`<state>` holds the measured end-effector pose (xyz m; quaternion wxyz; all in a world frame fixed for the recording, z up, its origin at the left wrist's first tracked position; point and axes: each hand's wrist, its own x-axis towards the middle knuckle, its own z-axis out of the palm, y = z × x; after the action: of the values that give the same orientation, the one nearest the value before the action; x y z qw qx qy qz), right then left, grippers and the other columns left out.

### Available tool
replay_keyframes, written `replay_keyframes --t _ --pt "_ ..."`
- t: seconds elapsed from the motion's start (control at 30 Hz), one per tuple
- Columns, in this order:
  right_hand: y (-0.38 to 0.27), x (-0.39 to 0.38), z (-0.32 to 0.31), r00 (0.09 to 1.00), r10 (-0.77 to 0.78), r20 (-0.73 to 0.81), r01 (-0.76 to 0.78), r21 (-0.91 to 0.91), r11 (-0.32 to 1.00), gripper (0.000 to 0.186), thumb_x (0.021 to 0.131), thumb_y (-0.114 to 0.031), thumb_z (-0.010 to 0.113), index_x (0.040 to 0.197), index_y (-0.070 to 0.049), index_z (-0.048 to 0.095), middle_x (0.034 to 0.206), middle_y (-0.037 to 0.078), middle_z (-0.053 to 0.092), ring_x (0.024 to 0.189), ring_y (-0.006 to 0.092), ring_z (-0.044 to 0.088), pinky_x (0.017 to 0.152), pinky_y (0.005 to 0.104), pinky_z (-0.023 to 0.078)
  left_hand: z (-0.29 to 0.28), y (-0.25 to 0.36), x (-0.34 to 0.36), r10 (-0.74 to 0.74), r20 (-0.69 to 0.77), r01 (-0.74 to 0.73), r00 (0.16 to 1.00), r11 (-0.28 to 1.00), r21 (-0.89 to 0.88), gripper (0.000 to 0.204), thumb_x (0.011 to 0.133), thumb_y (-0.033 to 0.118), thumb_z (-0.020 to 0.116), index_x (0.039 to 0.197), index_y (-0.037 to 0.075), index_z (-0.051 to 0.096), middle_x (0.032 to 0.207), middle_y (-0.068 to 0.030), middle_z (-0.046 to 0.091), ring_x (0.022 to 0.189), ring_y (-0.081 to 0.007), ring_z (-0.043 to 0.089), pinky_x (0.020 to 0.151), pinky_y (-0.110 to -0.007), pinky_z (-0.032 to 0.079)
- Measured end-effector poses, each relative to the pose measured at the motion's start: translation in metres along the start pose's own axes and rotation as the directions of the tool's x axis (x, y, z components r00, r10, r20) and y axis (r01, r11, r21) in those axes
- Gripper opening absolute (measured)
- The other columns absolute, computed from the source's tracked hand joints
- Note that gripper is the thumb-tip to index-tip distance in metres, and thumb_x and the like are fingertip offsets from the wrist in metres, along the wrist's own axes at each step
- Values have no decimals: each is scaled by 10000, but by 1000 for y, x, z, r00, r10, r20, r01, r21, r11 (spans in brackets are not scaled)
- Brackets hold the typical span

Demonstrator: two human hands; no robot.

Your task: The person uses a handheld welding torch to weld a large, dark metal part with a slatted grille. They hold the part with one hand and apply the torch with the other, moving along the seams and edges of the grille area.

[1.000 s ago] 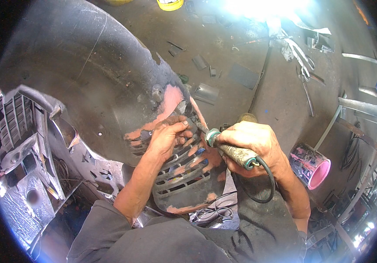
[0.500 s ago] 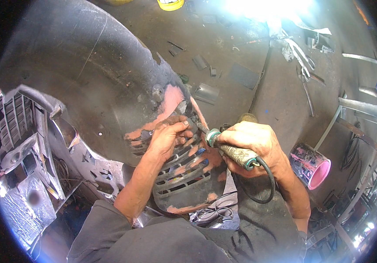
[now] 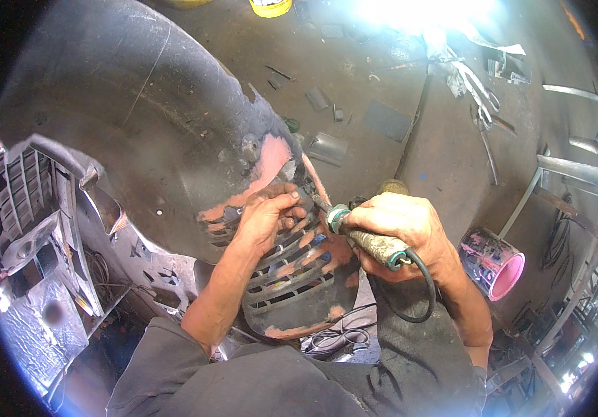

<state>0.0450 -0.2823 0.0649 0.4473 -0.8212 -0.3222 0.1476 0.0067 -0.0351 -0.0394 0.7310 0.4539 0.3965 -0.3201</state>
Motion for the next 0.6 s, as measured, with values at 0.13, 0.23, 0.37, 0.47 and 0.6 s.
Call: replay_keyframes --t 0.13,0.23,0.37,0.47,0.6 --pt "-3 -2 -4 1000 16 10 -16 -9 1000 458 577 -87 749 1030 -56 685 880 133 683 757 314 674 668 371 551 4 -1 1 -9 22 9 1000 1000 9 172 904 72 642 1062 11 616 900 -64 671 692 -120 663 522 -207 483" --pt "0 0 1 1000 0 4 0 6 1000 462 577 -83 748 1033 -55 684 883 134 682 758 314 673 670 371 551 -3 -2 1 -6 15 6 1000 999 40 183 902 104 661 1067 44 611 917 -52 672 733 -133 662 580 -238 481" --pt "-1 -1 -1 1000 13 8 -13 -7 1000 457 580 -77 748 1032 -54 685 875 135 681 753 312 673 668 370 551 -2 -3 3 -9 29 8 1000 999 39 179 903 102 658 1066 45 611 920 -53 672 734 -132 663 574 -234 483" --pt "0 0 1 1000 7 4 -7 5 1000 453 582 -77 748 1030 -54 686 869 134 680 748 312 672 665 369 550 -4 -3 3 -4 13 3 1000 999 42 176 903 101 658 1063 46 611 919 -53 672 730 -131 663 566 -229 481" --pt "-3 0 -2 1000 12 4 -12 -14 1000 449 583 -77 750 1027 -54 687 863 134 679 742 312 671 659 369 549 -2 -5 4 -8 27 7 1000 999 31 164 904 100 655 1055 49 614 916 -51 673 726 -128 663 558 -226 479"
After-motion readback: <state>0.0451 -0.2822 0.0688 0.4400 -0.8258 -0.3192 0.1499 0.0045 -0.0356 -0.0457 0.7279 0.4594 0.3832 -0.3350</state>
